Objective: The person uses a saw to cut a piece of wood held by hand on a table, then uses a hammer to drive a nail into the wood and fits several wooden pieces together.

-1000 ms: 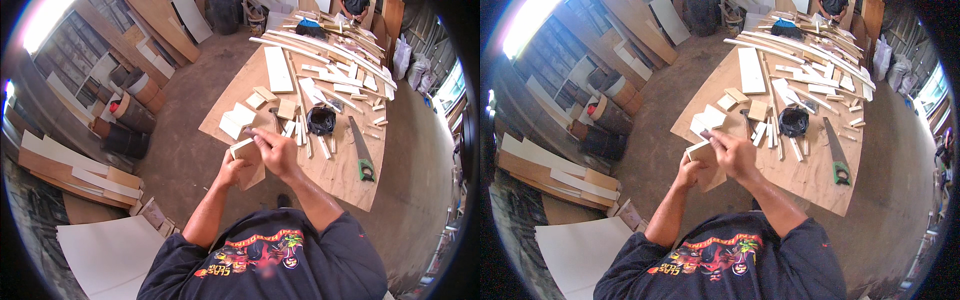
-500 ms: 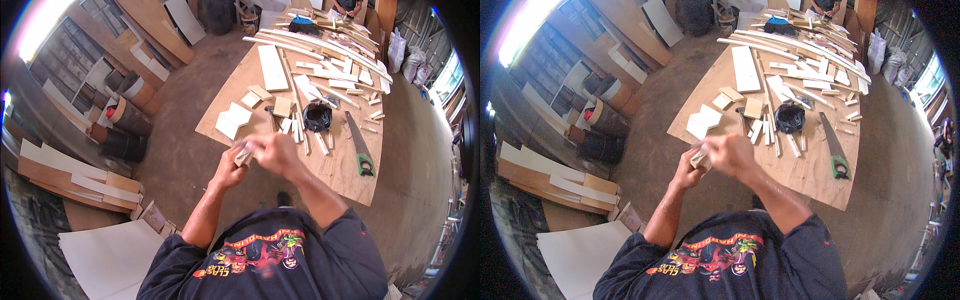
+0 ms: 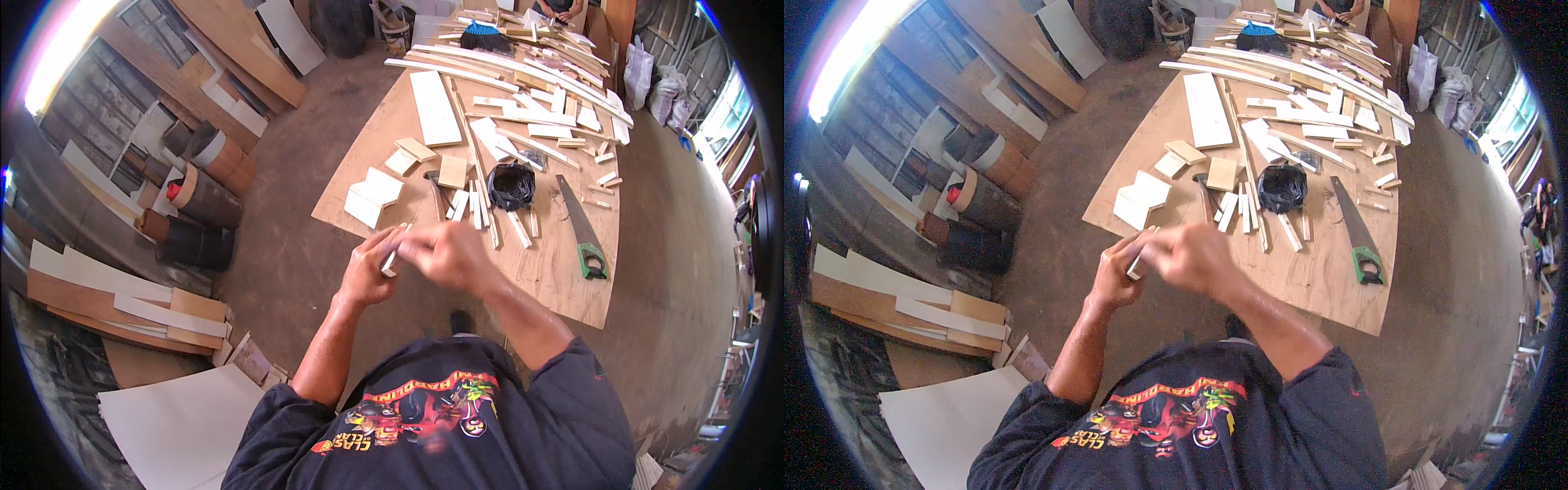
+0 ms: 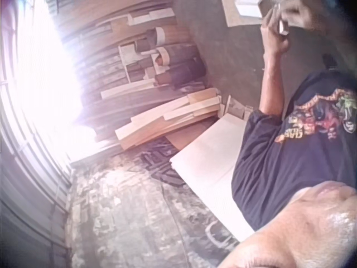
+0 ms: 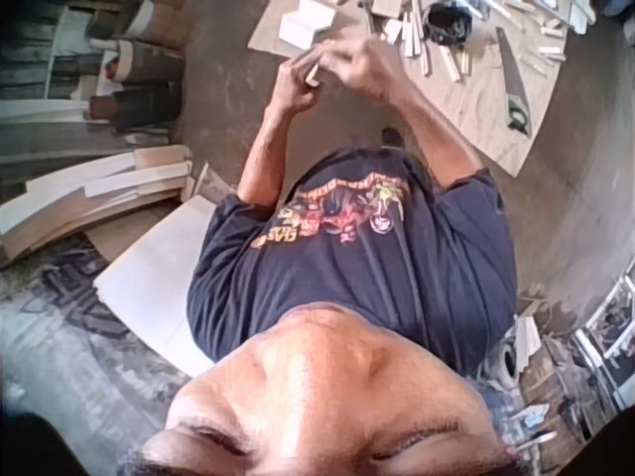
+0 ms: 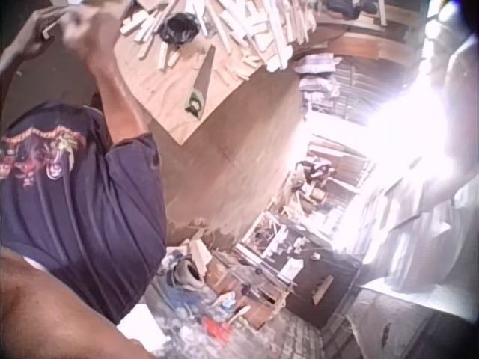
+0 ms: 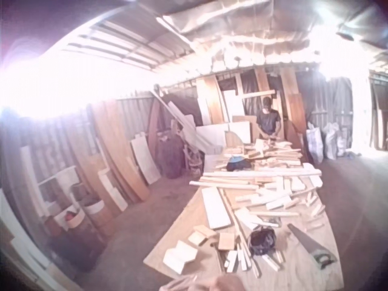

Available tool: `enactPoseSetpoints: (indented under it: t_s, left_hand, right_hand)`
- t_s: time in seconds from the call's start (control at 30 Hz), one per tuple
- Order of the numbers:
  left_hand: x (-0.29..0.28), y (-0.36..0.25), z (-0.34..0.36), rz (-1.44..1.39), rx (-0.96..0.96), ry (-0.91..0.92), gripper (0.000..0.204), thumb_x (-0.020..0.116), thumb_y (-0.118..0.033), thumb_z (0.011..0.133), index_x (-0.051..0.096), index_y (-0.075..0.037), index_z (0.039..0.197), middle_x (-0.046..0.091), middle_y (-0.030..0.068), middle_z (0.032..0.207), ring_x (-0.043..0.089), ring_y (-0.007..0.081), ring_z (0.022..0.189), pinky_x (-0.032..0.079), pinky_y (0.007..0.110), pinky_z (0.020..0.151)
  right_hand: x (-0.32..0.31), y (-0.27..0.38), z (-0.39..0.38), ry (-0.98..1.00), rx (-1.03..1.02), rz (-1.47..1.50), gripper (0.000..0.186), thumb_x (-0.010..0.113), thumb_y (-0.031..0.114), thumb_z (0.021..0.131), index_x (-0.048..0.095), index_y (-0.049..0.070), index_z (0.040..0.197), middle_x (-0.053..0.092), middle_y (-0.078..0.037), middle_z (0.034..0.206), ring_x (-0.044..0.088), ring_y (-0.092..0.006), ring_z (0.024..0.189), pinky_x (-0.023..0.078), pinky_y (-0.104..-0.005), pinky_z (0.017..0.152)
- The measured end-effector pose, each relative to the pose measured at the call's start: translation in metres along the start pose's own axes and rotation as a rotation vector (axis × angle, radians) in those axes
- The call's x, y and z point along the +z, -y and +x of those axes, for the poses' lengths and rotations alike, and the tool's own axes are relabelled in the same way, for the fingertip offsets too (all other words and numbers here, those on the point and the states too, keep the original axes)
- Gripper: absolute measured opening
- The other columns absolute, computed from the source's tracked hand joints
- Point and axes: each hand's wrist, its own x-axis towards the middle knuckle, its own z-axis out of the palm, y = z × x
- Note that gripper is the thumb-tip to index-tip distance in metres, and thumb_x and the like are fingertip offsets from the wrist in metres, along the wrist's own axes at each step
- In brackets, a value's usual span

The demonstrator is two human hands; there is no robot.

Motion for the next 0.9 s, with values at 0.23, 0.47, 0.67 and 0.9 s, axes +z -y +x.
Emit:
enactPoseSetpoints:
  t_s: [0.23,0.47,0.67,0.9]
  left_hand:
    - [0.007,0.009,-0.001,0.024,0.058,-0.052,0.069,0.071,-0.001,0.065,0.063,-0.003,0.134,0.064,0.0227,0.133,0.063,0.0407,0.121,0.053,0.044,0.101]
    - [0.009,0.009,-0.008,-0.023,0.121,-0.038,0.066,0.067,0.0,0.065,0.066,-0.003,0.13,0.065,0.0223,0.131,0.064,0.0418,0.12,0.052,0.044,0.102]
    - [0.007,0.017,-0.007,-0.592,-0.122,0.017,0.068,0.068,0.003,0.066,0.063,0.002,0.133,0.067,0.0168,0.129,0.067,0.0303,0.117,0.053,0.04,0.1]
    - [0.024,0.018,-0.019,-1.233,-0.536,-0.167,0.056,0.084,-0.024,0.08,0.061,0.001,0.124,0.07,0.0108,0.111,0.07,0.0235,0.098,0.058,0.04,0.087]
  right_hand:
    - [0.001,-0.024,0.009,-0.179,-0.009,0.066,0.017,0.07,0.016,0.093,0.08,0.015,0.107,0.077,-0.01,0.096,0.076,-0.0226,0.086,0.058,-0.0317,0.072]
    - [0.001,-0.027,0.011,-0.192,0.017,0.067,0.018,0.069,0.016,0.094,0.079,0.012,0.108,0.077,-0.013,0.096,0.077,-0.0225,0.083,0.059,-0.032,0.071]
    - [-0.012,-0.056,0.017,-0.197,0.156,0.349,0.019,0.066,0.012,0.095,0.078,0.007,0.109,0.079,-0.009,0.094,0.075,-0.0166,0.084,0.056,-0.028,0.075]
    - [0.016,-0.062,0.001,-0.246,0.035,0.833,0.021,0.065,0.003,0.097,0.073,-0.002,0.116,0.076,-0.011,0.108,0.069,-0.0145,0.098,0.055,-0.0283,0.089]
